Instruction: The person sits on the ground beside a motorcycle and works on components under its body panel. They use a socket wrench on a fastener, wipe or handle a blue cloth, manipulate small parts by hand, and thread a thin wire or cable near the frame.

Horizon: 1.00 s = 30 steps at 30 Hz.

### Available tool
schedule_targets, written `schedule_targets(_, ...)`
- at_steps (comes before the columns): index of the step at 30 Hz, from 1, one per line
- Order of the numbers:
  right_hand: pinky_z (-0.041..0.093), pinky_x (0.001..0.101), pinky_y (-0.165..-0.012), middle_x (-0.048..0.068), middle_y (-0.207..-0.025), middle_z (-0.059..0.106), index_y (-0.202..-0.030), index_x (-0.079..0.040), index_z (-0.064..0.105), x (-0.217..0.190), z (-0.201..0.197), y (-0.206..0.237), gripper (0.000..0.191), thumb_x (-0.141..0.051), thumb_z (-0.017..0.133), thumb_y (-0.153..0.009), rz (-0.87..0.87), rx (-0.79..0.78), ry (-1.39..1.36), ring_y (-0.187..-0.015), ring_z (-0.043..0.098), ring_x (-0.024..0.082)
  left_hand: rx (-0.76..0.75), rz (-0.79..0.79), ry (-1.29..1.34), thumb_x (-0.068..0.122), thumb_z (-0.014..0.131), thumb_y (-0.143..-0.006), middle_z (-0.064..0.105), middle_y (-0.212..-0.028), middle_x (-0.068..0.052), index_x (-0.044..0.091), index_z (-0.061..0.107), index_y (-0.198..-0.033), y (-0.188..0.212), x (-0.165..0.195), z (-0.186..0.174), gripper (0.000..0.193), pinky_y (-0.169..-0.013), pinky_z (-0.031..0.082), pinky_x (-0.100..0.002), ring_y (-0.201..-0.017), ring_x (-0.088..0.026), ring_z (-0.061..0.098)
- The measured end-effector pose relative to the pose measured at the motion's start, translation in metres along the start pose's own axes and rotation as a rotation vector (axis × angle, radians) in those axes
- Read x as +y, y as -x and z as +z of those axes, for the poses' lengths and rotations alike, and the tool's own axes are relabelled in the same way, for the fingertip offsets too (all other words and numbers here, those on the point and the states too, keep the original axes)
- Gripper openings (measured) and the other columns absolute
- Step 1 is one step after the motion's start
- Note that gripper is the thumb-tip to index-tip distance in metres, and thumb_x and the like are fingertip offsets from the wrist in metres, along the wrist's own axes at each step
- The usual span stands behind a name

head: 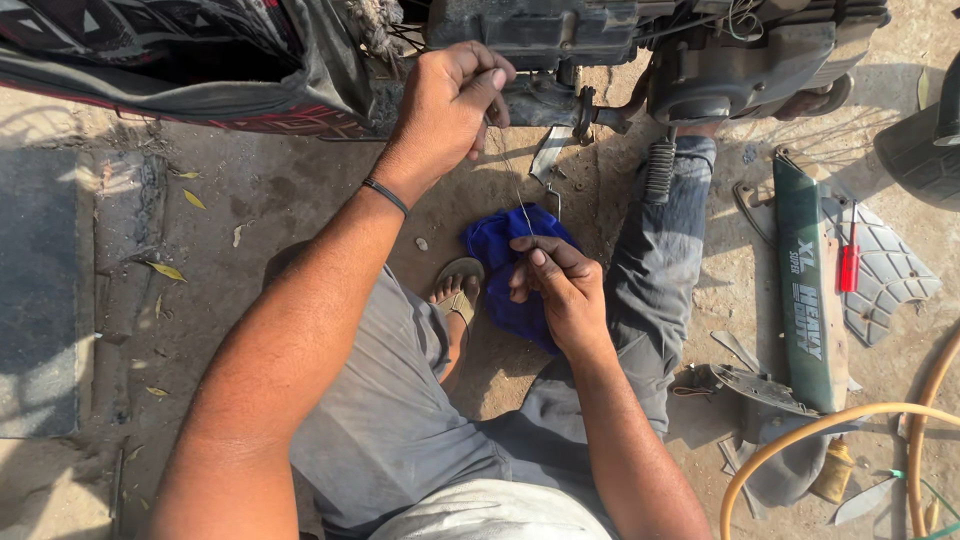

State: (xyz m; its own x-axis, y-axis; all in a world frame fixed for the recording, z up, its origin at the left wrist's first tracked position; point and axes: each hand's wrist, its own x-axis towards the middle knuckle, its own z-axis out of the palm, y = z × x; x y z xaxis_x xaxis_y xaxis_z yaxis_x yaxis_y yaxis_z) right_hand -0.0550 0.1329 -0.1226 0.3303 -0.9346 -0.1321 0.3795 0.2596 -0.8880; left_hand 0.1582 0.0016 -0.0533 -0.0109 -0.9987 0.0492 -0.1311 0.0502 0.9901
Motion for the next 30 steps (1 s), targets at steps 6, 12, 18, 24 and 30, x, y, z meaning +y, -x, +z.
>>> schedule_targets(6, 0.056, 0.0288, -0.067, 0.012, -0.082, 0.071, -0.117, 0.006, 0.068, 0.018, -0.004, -0.012, 0.024, -0.013, 0.058, -0.107, -0.084, 0.052, 0.134, -0.071, 0.067, 0.015, 0.037, 0.176, -0.093, 0.005, 0.061, -0.104, 0.072, -0.083, -0.006, -0.004, 0.067, -0.093, -0.021, -0.034, 0.001, 0.015, -0.055, 0.058, -0.025, -0.063, -0.010, 0.075)
schedule_targets(12, 0.058, 0.0295, -0.071, 0.013, -0.089, 0.071, -0.116, 0.004, 0.064, 0.021, -0.015, -0.017, 0.021, -0.012, 0.053, -0.108, -0.085, 0.089, 0.000, -0.076, 0.068, 0.016, 0.108, 0.160, -0.405, 0.013, 0.069, -0.099, 0.076, -0.075, -0.007, 0.001, 0.064, -0.118, -0.016, -0.020, -0.004, 0.023, -0.066, 0.058, -0.032, -0.070, -0.014, 0.077)
schedule_targets(18, 0.048, 0.0268, -0.062, 0.010, -0.075, 0.063, -0.114, 0.005, 0.065, 0.021, -0.025, -0.021, 0.021, -0.012, 0.054, -0.111, -0.095, 0.185, -0.039, -0.064, 0.059, 0.015, 0.353, 0.659, -0.807, 0.014, 0.080, -0.086, 0.061, -0.128, -0.028, -0.004, 0.050, -0.140, 0.008, 0.007, 0.002, 0.065, -0.103, 0.051, -0.043, -0.119, -0.035, 0.058)
schedule_targets(24, 0.050, 0.0284, -0.059, 0.009, -0.071, 0.059, -0.112, 0.007, 0.066, 0.003, -0.041, -0.021, 0.020, -0.010, 0.056, -0.108, -0.070, 0.156, -0.015, -0.062, 0.057, 0.015, -0.290, 0.546, -0.936, 0.008, 0.077, -0.078, 0.067, -0.106, -0.010, 0.012, 0.075, -0.100, 0.028, 0.001, 0.034, 0.022, -0.105, 0.047, -0.052, -0.112, -0.029, 0.064)
schedule_targets(30, 0.051, 0.0295, -0.058, 0.010, -0.072, 0.060, -0.109, 0.007, 0.066, -0.009, -0.061, -0.032, 0.019, -0.010, 0.059, -0.107, -0.093, 0.245, -0.091, -0.062, 0.059, 0.018, -0.347, 0.274, -0.809, 0.001, 0.071, -0.088, 0.064, -0.102, -0.012, 0.003, 0.073, -0.097, 0.021, -0.008, 0.035, 0.009, -0.082, 0.058, -0.042, -0.097, -0.030, 0.069)
